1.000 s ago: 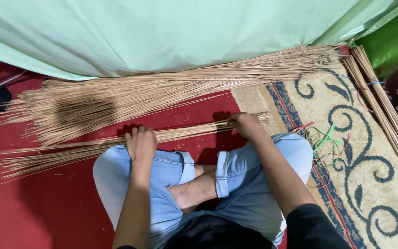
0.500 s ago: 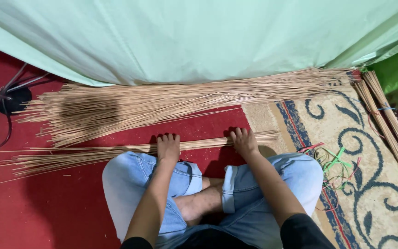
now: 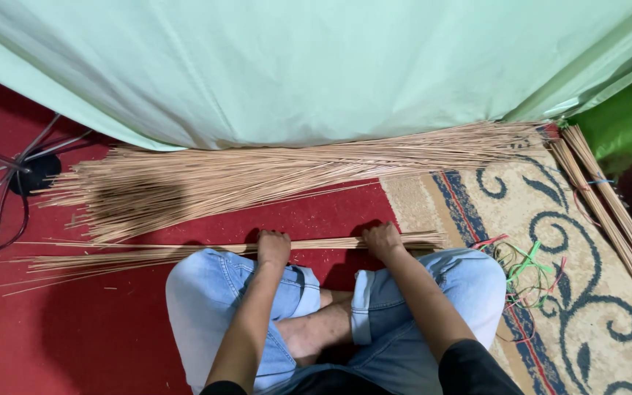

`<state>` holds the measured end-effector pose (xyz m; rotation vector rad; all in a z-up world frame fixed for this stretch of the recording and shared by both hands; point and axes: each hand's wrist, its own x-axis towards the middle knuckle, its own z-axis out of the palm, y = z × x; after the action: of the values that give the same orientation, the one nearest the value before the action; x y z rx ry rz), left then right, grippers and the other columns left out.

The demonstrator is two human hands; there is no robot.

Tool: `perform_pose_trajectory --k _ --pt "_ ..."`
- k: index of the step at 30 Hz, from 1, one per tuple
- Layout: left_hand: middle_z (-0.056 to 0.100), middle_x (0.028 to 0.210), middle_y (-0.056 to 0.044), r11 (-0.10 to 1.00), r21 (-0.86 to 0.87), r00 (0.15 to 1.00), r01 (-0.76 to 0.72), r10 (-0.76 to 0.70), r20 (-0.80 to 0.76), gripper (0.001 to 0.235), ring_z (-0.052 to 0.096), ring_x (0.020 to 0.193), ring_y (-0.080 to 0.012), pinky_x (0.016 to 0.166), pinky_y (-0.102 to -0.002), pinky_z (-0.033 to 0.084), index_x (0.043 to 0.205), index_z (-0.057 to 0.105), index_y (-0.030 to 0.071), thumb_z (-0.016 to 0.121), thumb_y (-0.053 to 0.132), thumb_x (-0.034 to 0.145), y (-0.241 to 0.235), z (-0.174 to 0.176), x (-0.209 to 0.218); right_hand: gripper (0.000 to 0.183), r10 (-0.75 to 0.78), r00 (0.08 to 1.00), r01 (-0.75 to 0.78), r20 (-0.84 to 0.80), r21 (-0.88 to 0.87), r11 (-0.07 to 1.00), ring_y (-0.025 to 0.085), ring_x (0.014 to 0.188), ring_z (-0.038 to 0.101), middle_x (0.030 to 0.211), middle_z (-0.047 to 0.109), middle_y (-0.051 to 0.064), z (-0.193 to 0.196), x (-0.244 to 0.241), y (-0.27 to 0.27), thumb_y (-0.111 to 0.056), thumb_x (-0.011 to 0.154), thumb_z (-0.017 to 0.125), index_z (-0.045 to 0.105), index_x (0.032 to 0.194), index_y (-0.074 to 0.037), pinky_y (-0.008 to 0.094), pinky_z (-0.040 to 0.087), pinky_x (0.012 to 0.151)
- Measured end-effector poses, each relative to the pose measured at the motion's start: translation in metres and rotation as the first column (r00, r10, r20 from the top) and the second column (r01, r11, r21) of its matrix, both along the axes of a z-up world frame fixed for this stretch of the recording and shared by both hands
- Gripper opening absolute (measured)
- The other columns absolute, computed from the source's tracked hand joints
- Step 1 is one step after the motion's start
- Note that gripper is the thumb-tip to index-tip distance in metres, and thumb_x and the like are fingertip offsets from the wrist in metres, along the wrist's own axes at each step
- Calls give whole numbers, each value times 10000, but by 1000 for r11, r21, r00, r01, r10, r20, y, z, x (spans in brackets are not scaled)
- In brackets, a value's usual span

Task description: Sorting and bundling thin wooden sticks by hand while sitting on the floor

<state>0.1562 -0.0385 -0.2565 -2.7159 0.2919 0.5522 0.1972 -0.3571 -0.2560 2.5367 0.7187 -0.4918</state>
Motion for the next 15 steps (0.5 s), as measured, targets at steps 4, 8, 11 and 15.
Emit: perform_pose_trajectory --k 4,8,11,15 --pt "734 1074 -101 1000 -1 1000 -28 28 3 354 680 1017 -348 862 -562 432 1185 689 148 374 108 1029 1 18 -6 216 -50 998 51 -30 40 998 272 964 718 1005 766 5 -8 0 -9 -311 906 647 753 1081 -241 500 475 863" --pt "731 1093 -151 965 -213 981 -154 176 86 295 662 1062 -393 878 -586 423 1170 704 128 592 270 936 12 84 -10 367 -180 984 168 16 291 942 277 1052 705 1106 731 25 67 1 -2 -386 859 713 665 1167 -193 515 472 927" --pt "758 1039 -120 901 -386 961 -200 256 100 280 695 1063 -366 929 -562 448 1088 723 153 670 329 877 34 109 -5 360 -143 981 80 129 403 912 231 1054 690 1069 715 -14 143 -8 -2 -385 824 749 643 1123 -214 478 454 963" --pt "734 764 -81 872 -490 860 0 250 444 181 737 812 -324 761 -493 522 888 705 154 723 298 779 65 174 -20 634 -215 933 -64 289 722 689 234 1122 676 1110 753 21 269 -25 -10 -671 731 783 697 1235 -296 566 370 1120"
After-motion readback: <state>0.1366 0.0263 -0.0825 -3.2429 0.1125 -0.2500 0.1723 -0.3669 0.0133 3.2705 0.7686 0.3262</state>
